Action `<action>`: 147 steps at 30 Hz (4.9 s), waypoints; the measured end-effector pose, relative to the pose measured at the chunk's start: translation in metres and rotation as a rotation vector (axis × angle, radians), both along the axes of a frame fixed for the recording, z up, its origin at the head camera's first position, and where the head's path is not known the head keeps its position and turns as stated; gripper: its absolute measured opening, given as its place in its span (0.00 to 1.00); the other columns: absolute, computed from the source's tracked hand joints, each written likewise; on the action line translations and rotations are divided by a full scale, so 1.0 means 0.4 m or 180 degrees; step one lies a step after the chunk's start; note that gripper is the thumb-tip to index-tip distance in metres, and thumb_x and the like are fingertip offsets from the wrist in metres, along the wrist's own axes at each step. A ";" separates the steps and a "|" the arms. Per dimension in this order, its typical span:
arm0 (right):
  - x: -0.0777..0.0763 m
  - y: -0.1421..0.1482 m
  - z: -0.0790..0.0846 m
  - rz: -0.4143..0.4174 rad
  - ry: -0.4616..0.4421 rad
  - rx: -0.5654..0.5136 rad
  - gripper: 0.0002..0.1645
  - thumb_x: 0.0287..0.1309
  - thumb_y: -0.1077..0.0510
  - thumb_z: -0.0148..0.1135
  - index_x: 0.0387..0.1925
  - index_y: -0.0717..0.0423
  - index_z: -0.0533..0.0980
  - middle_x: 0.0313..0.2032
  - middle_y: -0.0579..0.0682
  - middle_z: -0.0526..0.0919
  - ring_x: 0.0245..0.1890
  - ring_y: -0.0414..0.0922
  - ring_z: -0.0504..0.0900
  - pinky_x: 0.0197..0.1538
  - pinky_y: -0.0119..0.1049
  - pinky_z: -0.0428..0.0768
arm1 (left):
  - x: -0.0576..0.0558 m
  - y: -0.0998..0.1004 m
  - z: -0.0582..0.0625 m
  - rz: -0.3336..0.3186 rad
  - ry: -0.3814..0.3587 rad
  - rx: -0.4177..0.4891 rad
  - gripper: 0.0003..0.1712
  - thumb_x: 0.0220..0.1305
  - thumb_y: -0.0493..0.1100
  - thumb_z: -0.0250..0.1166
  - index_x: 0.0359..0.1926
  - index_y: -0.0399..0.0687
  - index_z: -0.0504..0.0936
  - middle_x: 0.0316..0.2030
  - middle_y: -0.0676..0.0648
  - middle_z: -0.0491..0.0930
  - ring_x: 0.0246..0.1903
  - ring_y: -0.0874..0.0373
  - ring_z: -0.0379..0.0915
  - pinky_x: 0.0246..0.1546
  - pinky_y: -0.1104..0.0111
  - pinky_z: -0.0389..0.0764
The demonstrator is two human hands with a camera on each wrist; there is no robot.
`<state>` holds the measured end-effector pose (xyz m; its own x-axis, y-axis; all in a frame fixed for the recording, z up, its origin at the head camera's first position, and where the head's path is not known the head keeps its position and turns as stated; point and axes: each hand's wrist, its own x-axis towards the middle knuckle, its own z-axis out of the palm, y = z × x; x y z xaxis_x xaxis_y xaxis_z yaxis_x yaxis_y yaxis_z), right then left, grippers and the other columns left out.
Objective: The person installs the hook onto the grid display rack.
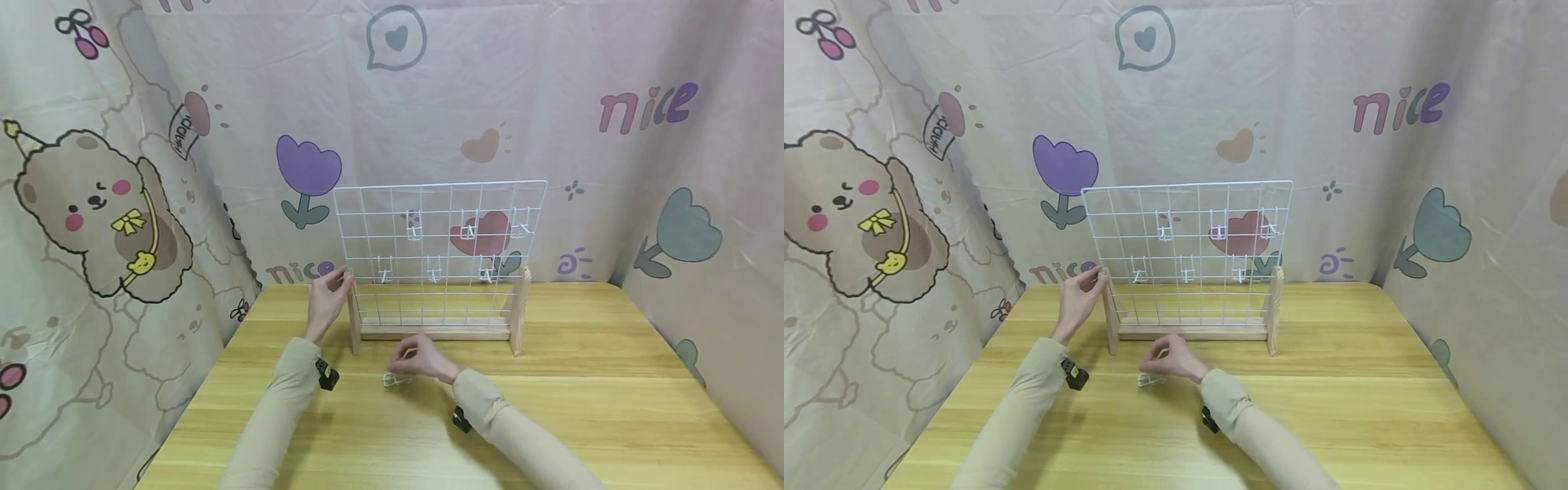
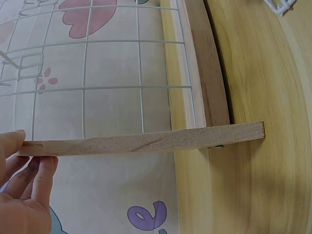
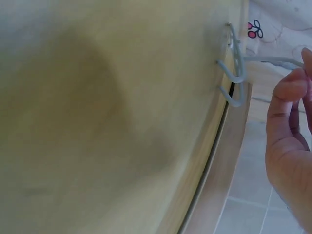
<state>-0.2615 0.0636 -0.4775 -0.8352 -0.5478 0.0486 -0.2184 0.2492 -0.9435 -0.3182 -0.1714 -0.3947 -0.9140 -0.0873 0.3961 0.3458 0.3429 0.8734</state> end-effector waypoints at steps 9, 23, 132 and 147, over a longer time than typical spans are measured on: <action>0.001 0.058 -0.012 -0.0042 0.0148 0.0099 0.08 0.57 0.60 0.72 0.35 0.63 0.85 0.31 0.60 0.89 0.23 0.40 0.81 0.30 0.33 0.87 | -0.004 0.000 -0.004 0.0027 0.0098 -0.0052 0.23 0.69 0.40 0.65 0.61 0.33 0.78 0.57 0.32 0.81 0.57 0.39 0.81 0.59 0.60 0.83; 0.004 0.172 -0.001 -0.0093 0.0392 0.0161 0.10 0.56 0.66 0.71 0.38 0.70 0.84 0.34 0.66 0.88 0.29 0.58 0.87 0.32 0.33 0.89 | -0.003 -0.001 -0.004 -0.0039 0.0069 0.0018 0.24 0.70 0.40 0.65 0.62 0.33 0.77 0.58 0.32 0.80 0.58 0.39 0.80 0.60 0.61 0.82; -0.010 0.264 -0.021 -0.0564 -0.0039 0.0422 0.08 0.60 0.65 0.66 0.34 0.71 0.82 0.26 0.64 0.83 0.20 0.39 0.77 0.23 0.29 0.83 | 0.009 0.005 0.009 -0.0011 -0.0028 0.0054 0.24 0.70 0.40 0.65 0.62 0.33 0.77 0.59 0.32 0.79 0.59 0.39 0.80 0.60 0.63 0.81; -0.019 0.266 -0.014 -0.0779 0.0165 0.0041 0.12 0.66 0.66 0.61 0.38 0.77 0.78 0.31 0.74 0.83 0.26 0.47 0.85 0.32 0.43 0.90 | -0.001 0.000 -0.002 0.0017 0.0023 0.0035 0.24 0.69 0.41 0.66 0.62 0.34 0.78 0.58 0.33 0.81 0.57 0.40 0.81 0.59 0.64 0.83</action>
